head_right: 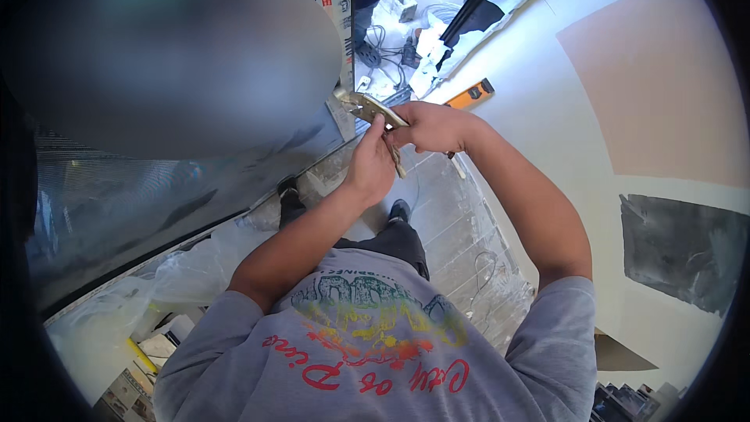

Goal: Measure and align an aluminum window frame using levels and securing it with a drill.

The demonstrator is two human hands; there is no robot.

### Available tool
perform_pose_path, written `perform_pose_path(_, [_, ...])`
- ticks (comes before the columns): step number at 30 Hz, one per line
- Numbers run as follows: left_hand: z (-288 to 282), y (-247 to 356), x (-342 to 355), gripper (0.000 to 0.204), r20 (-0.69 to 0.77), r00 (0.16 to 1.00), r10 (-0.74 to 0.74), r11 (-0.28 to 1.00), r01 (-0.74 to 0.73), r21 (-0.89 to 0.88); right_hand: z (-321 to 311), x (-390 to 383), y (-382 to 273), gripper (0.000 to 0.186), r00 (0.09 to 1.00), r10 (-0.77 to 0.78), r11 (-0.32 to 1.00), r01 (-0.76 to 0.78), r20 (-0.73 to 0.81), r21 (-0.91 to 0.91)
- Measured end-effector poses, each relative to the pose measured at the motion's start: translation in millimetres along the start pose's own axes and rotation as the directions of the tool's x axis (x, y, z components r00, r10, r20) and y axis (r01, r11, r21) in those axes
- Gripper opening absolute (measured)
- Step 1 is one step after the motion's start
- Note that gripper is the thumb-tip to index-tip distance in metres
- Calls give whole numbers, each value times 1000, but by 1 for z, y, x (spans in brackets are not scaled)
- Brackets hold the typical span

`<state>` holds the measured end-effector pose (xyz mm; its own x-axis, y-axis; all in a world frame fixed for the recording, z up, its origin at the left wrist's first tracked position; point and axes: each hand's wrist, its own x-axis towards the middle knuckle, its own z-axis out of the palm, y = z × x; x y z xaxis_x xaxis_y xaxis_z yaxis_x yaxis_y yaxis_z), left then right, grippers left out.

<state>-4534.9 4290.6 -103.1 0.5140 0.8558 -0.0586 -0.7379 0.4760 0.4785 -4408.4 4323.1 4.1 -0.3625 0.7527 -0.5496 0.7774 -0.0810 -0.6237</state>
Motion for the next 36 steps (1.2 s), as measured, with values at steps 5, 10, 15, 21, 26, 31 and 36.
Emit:
perform_pose_path(5, [1,-10,9,37,-154,988,0,999,8,53,-2,2,-1,37,995,71,993,-77,69,92])
perform_pose_path(10, [25,13,9,39,-132,970,-204,975,188,-123,2,-3,-4,32,998,8,993,-16,64,119])
perform_pose_path(15, [29,28,1,53,-310,932,-186,946,255,199,6,9,0,27,959,205,937,-250,197,244])
perform_pose_path(21, [12,20,1,51,-377,914,-153,976,200,91,24,9,-26,18,922,358,847,-388,150,363])
perform_pose_path(26, [5,19,7,45,-355,916,-187,974,220,54,23,17,-34,21,889,442,841,-457,121,290])
perform_pose_path(31, [-3,16,15,36,-254,945,-204,978,185,-99,24,18,-30,27,892,450,882,-450,33,139])
perform_pose_path(36, [-9,7,21,33,-291,942,-167,981,128,-149,26,22,-37,25,875,484,872,-483,-4,-84])
